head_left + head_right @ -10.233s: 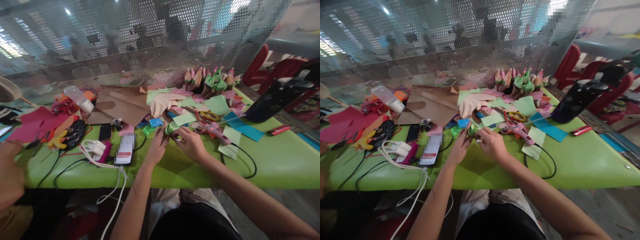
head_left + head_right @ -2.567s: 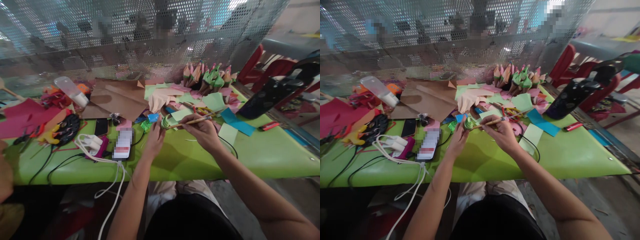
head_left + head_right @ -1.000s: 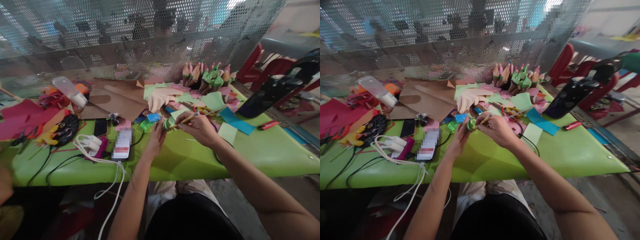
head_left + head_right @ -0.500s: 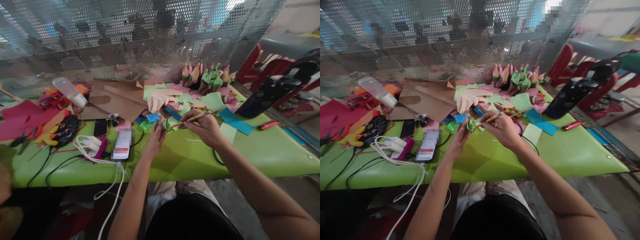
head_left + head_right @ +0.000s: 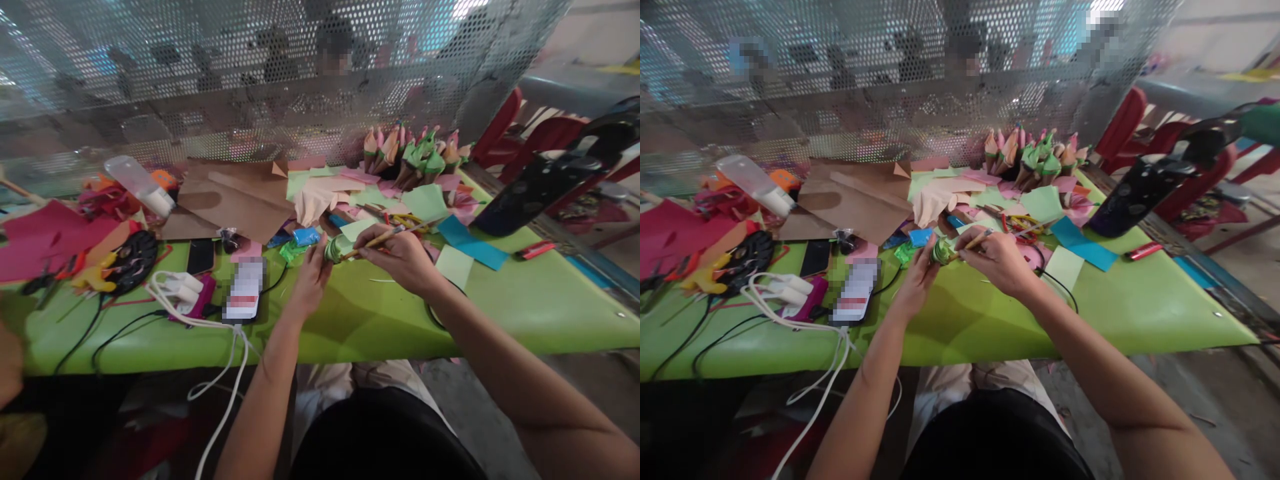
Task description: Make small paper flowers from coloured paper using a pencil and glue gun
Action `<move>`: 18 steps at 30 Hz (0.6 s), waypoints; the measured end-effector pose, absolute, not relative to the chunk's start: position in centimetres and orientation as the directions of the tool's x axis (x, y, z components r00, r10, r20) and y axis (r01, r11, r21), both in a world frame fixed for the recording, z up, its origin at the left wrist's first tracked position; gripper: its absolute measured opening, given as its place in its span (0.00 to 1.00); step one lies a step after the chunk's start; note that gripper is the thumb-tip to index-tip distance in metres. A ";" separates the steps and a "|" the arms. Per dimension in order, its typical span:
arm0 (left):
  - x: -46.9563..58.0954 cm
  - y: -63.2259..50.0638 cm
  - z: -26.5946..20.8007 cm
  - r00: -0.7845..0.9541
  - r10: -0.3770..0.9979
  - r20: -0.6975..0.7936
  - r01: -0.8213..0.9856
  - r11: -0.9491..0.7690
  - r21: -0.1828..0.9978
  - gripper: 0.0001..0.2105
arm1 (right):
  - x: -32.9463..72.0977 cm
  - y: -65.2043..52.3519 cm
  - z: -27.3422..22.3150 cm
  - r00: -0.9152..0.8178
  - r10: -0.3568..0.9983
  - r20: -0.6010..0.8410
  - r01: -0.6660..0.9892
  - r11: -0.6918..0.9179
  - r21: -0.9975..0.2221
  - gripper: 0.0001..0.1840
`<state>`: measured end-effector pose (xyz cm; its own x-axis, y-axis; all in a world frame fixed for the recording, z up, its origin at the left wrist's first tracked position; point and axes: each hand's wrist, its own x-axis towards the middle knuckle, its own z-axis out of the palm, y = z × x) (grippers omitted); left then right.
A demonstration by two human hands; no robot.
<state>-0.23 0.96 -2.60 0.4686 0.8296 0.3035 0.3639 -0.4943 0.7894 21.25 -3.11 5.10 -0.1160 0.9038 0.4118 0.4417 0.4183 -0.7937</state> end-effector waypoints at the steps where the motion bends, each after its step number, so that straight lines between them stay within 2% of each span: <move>1: -0.2 1.0 -2.6 0.469 0.830 0.302 0.364 -0.493 0.790 0.27 | 21.2 -3.1 5.1 -0.122 0.907 0.404 0.441 0.414 -0.797 0.06; 9: -0.2 1.1 -2.8 0.465 0.824 0.323 0.371 -0.513 0.774 0.27 | 21.2 -2.9 5.2 -0.147 0.915 0.377 0.460 0.400 -0.793 0.07; 18: -0.1 0.9 -2.5 0.455 0.849 0.269 0.379 -0.458 0.804 0.28 | 21.1 -2.9 5.6 -0.136 0.914 0.383 0.446 0.401 -0.800 0.07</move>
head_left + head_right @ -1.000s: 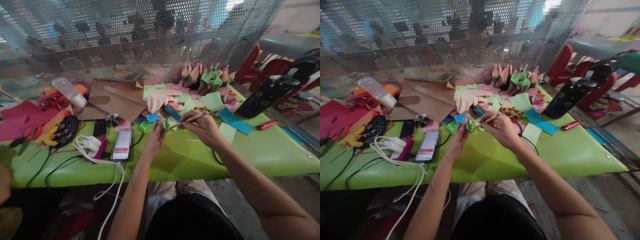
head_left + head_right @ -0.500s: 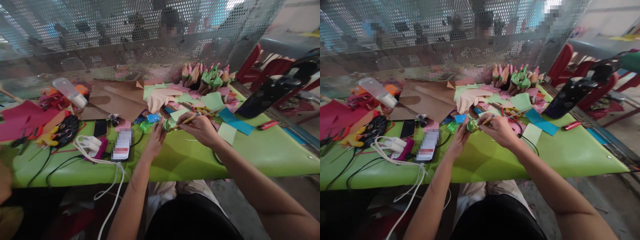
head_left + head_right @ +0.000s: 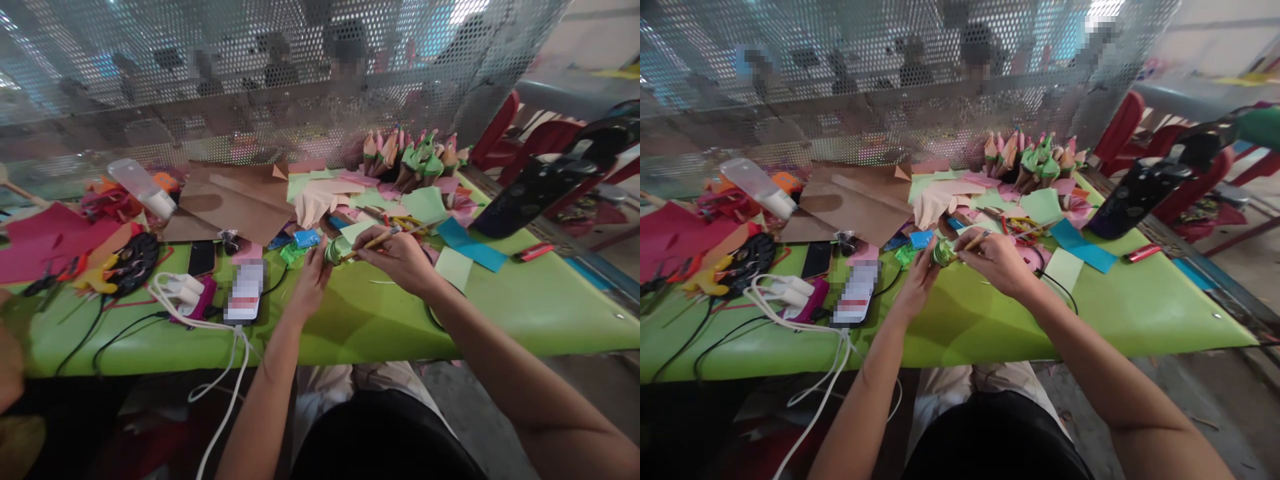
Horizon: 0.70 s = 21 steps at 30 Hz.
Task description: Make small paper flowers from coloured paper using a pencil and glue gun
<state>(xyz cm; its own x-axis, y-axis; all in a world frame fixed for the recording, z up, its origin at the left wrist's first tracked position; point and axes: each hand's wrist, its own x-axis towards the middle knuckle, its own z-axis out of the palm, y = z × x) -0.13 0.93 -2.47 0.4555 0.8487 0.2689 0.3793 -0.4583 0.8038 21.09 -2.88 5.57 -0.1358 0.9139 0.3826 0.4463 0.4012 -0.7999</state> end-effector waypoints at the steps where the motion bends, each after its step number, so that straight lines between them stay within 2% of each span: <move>1: -0.1 0.9 -2.4 0.453 0.851 0.266 0.380 -0.454 0.806 0.28 | 21.1 -2.9 5.5 -0.134 0.916 0.378 0.444 0.396 -0.803 0.06; 11: -0.2 0.9 -2.7 0.447 0.834 0.324 0.341 -0.494 0.800 0.29 | 21.6 -3.7 5.2 -0.055 0.909 0.413 0.366 0.404 -0.838 0.06; 16: -0.1 1.1 -3.1 0.428 0.840 0.334 0.295 -0.479 0.826 0.29 | 21.6 -4.4 5.8 -0.050 0.891 0.451 0.384 0.434 -0.815 0.05; 21: 0.0 1.0 -3.0 0.369 0.866 0.339 0.275 -0.449 0.850 0.29 | 20.7 -4.6 5.3 -0.090 0.870 0.485 0.369 0.482 -0.795 0.11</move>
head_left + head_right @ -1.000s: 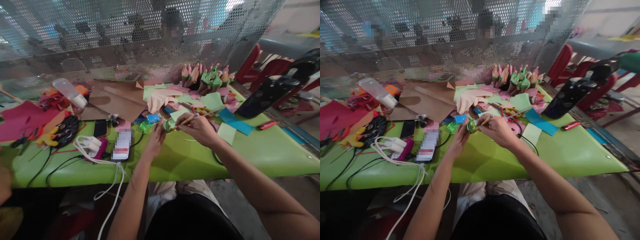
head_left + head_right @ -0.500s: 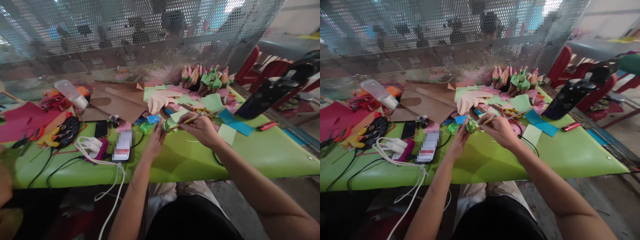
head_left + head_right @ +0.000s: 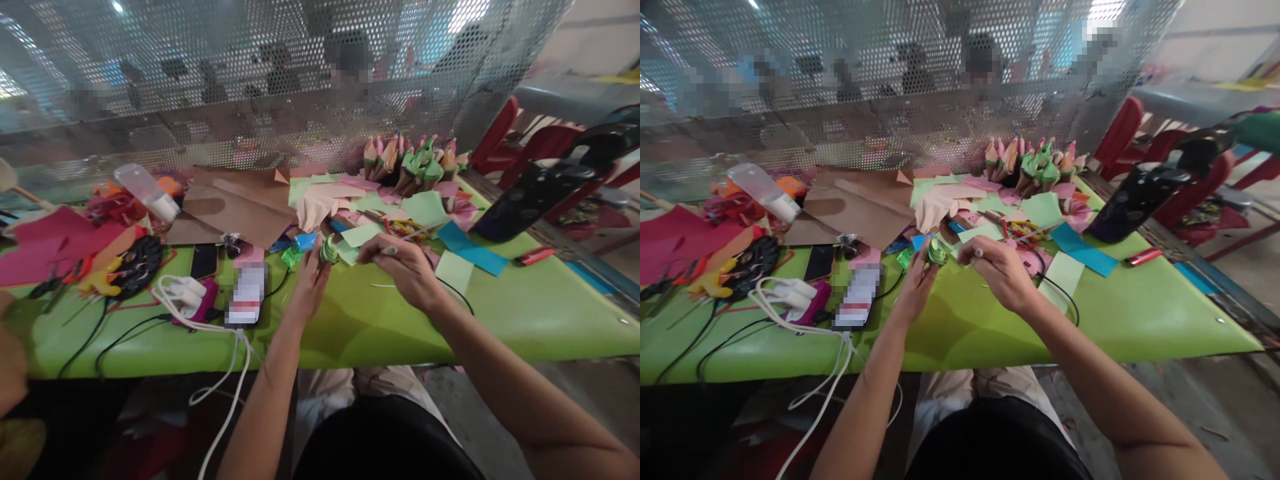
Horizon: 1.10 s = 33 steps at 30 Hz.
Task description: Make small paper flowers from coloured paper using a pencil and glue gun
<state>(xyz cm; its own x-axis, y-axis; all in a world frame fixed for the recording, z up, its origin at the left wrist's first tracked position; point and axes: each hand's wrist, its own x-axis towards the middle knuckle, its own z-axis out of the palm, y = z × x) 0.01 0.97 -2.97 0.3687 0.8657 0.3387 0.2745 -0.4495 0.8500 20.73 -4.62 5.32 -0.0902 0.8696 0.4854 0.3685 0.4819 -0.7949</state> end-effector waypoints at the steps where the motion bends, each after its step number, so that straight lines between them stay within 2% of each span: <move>1: 0.0 0.9 -2.9 0.374 0.865 0.333 0.282 -0.448 0.848 0.29 | 20.4 -4.5 5.0 -0.087 0.870 0.486 0.371 0.481 -0.795 0.13; 7: -0.1 0.8 -2.3 0.380 0.876 0.296 0.334 -0.428 0.840 0.27 | 19.0 -3.1 3.6 -0.053 0.865 0.500 0.493 0.458 -0.740 0.10; 15: 0.0 0.6 -1.8 0.402 0.866 0.297 0.333 -0.441 0.833 0.27 | 19.2 -2.8 3.7 -0.066 0.853 0.518 0.545 0.465 -0.697 0.04; 22: 0.1 0.2 -1.3 0.430 0.869 0.245 0.328 -0.404 0.854 0.27 | 19.2 -2.4 2.8 -0.151 0.836 0.528 0.659 0.483 -0.576 0.06; 33: 0.1 0.2 -1.4 0.449 0.848 0.282 0.346 -0.456 0.820 0.28 | 19.6 -2.1 2.9 -0.252 0.814 0.523 0.741 0.510 -0.437 0.07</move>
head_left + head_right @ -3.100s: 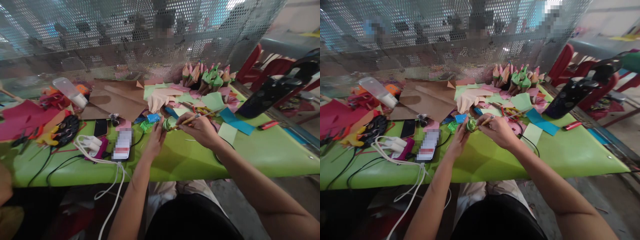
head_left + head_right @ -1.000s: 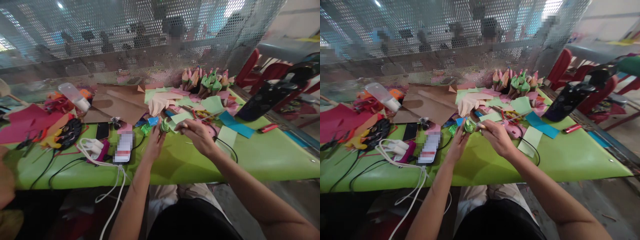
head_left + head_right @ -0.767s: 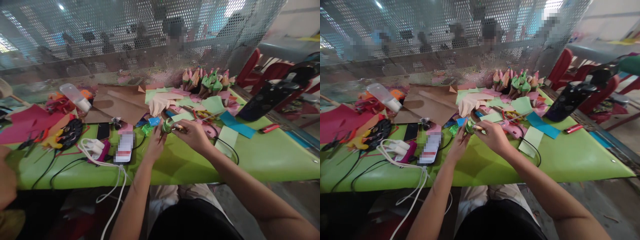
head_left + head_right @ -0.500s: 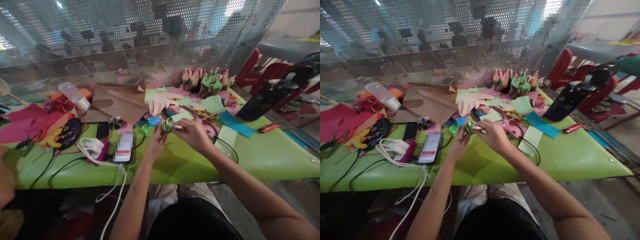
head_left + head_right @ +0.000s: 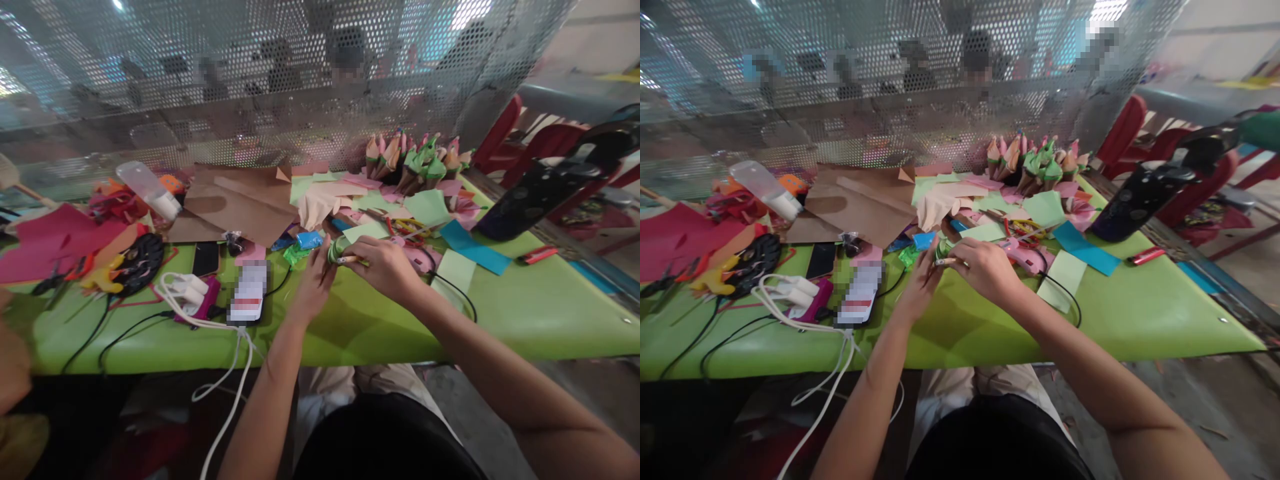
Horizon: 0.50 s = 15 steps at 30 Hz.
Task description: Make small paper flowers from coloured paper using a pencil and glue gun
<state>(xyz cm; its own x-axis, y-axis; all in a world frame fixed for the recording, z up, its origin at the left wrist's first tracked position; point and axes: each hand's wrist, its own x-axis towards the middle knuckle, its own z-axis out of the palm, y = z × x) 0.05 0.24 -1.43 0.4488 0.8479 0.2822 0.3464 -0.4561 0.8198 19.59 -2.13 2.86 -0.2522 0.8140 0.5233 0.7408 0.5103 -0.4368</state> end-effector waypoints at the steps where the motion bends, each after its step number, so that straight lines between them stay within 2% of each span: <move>1: 0.1 0.3 -1.5 0.450 0.845 0.290 0.348 -0.465 0.814 0.28 | 19.6 -2.1 2.9 -0.260 0.813 0.521 0.744 0.512 -0.429 0.07; 15: 0.1 0.7 -2.1 0.458 0.828 0.323 0.333 -0.497 0.802 0.29 | 19.9 -2.1 3.0 -0.320 0.790 0.524 0.757 0.545 -0.360 0.08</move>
